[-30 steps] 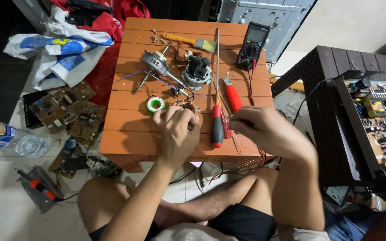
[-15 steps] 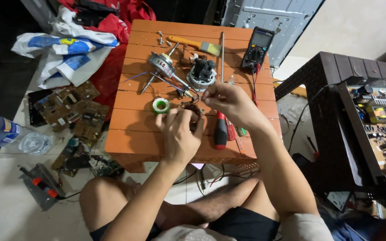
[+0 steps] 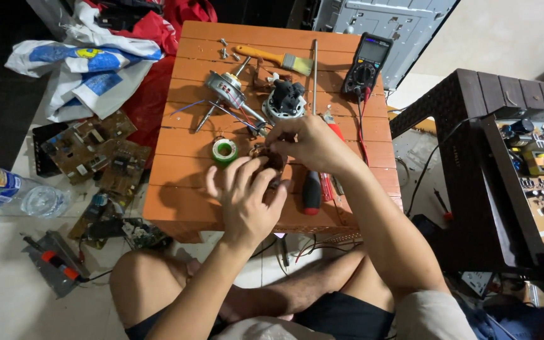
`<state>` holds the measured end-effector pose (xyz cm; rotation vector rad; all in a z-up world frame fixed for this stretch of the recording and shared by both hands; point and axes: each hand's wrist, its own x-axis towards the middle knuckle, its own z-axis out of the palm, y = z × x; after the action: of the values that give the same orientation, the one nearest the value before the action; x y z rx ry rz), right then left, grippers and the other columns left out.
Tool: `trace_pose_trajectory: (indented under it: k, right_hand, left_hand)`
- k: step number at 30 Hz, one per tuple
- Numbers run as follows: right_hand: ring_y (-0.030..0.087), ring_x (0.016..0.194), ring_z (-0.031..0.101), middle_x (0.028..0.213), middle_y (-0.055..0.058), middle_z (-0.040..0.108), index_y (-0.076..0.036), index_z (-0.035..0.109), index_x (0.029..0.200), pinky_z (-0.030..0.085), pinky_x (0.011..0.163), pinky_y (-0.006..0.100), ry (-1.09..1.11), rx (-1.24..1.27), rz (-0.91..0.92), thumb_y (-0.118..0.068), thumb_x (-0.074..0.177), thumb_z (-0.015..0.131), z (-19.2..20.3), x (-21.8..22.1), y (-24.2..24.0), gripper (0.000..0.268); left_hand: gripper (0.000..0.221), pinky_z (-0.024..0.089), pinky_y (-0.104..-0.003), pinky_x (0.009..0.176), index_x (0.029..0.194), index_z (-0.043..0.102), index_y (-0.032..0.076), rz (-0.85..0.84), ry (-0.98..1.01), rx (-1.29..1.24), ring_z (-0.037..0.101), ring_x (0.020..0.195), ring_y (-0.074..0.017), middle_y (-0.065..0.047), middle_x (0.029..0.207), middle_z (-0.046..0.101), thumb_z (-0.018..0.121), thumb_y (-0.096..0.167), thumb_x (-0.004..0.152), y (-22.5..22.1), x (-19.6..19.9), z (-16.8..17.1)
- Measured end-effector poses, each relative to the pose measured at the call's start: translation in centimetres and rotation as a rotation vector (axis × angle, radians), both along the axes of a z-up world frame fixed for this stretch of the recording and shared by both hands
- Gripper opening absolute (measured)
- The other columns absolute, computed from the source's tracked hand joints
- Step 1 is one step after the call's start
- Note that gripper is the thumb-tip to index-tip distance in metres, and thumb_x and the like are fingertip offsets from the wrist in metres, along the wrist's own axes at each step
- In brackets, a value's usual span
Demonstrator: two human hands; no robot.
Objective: Preparing and soldering wires to a motor component while performing electronics repair
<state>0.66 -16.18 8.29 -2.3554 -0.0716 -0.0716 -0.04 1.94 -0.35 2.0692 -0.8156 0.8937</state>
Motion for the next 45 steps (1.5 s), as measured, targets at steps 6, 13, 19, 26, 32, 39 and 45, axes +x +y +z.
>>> trace_pose_trajectory:
  k: [6,13,19,26,32,39,45]
  right_hand:
    - [0.023,0.073,0.069,0.086,0.009,0.077,-0.014,0.08,0.1,0.055,0.07,0.037,0.044,-0.024,0.073,-0.015,0.084,0.078,0.8,0.2,1.1,0.016]
    - [0.023,0.067,0.069,0.082,0.006,0.076,-0.017,0.081,0.097,0.055,0.066,0.038,0.061,-0.138,0.136,-0.015,0.084,0.078,0.1,1.1,0.7,0.014]
    - [0.036,0.083,0.073,0.088,0.009,0.077,-0.017,0.08,0.093,0.058,0.075,0.046,0.032,-0.336,0.21,-0.019,0.082,0.077,0.6,1.6,1.1,0.012]
    - [0.035,0.084,0.07,0.084,0.008,0.069,-0.016,0.077,0.086,0.058,0.075,0.048,-0.013,-0.519,0.201,-0.03,0.079,0.079,-0.8,1.9,1.1,0.016]
    - [0.038,0.087,0.071,0.082,0.009,0.067,-0.021,0.077,0.081,0.058,0.076,0.049,0.021,-0.571,0.227,-0.03,0.08,0.071,-0.6,2.6,1.4,0.011]
    - [0.04,0.085,0.073,0.077,0.013,0.07,-0.016,0.08,0.083,0.059,0.077,0.052,0.141,-0.613,0.164,-0.031,0.076,0.066,-0.9,3.0,2.1,0.021]
    - [0.042,0.086,0.074,0.078,0.017,0.073,-0.015,0.082,0.084,0.059,0.079,0.053,0.172,-0.623,0.146,-0.031,0.076,0.066,-0.6,3.3,2.4,0.024]
  left_hand:
    - [0.018,0.045,-0.052,0.102,0.108,0.072,0.015,-0.193,0.019,-0.155,0.061,0.119,-0.0331,-0.009,0.124,0.066,0.071,0.027,0.095,2.2,-1.1,2.6]
    - [0.025,0.053,-0.047,0.097,0.117,0.071,0.008,-0.226,-0.022,-0.272,0.067,0.11,-0.0304,-0.01,0.113,0.069,0.069,0.022,0.096,2.5,-0.7,2.7]
    - [0.032,0.048,-0.048,0.1,0.121,0.069,0.006,-0.178,0.048,-0.312,0.065,0.099,-0.0268,-0.006,0.102,0.068,0.066,0.027,0.098,2.3,-0.2,1.9]
    - [0.044,0.018,-0.051,0.107,0.123,0.064,0.013,-0.068,0.246,-0.25,0.058,0.101,-0.0206,-0.003,0.101,0.065,0.054,0.051,0.103,1.4,0.7,-0.7]
    - [0.049,0.036,-0.049,0.096,0.109,0.067,0.01,-0.106,0.377,-0.244,0.062,0.094,-0.0274,-0.009,0.095,0.067,0.062,0.057,0.097,2.5,0.6,3.5]
    - [0.023,0.04,-0.05,0.083,0.089,0.068,0.015,0.001,0.366,-0.003,0.062,0.088,-0.026,-0.001,0.085,0.062,0.075,0.037,0.089,2.4,1.8,3.0]
    - [0.015,0.039,-0.051,0.087,0.086,0.069,0.021,0.091,0.336,0.114,0.062,0.085,-0.0248,0.003,0.083,0.063,0.071,0.036,0.085,3.1,2.7,3.1]
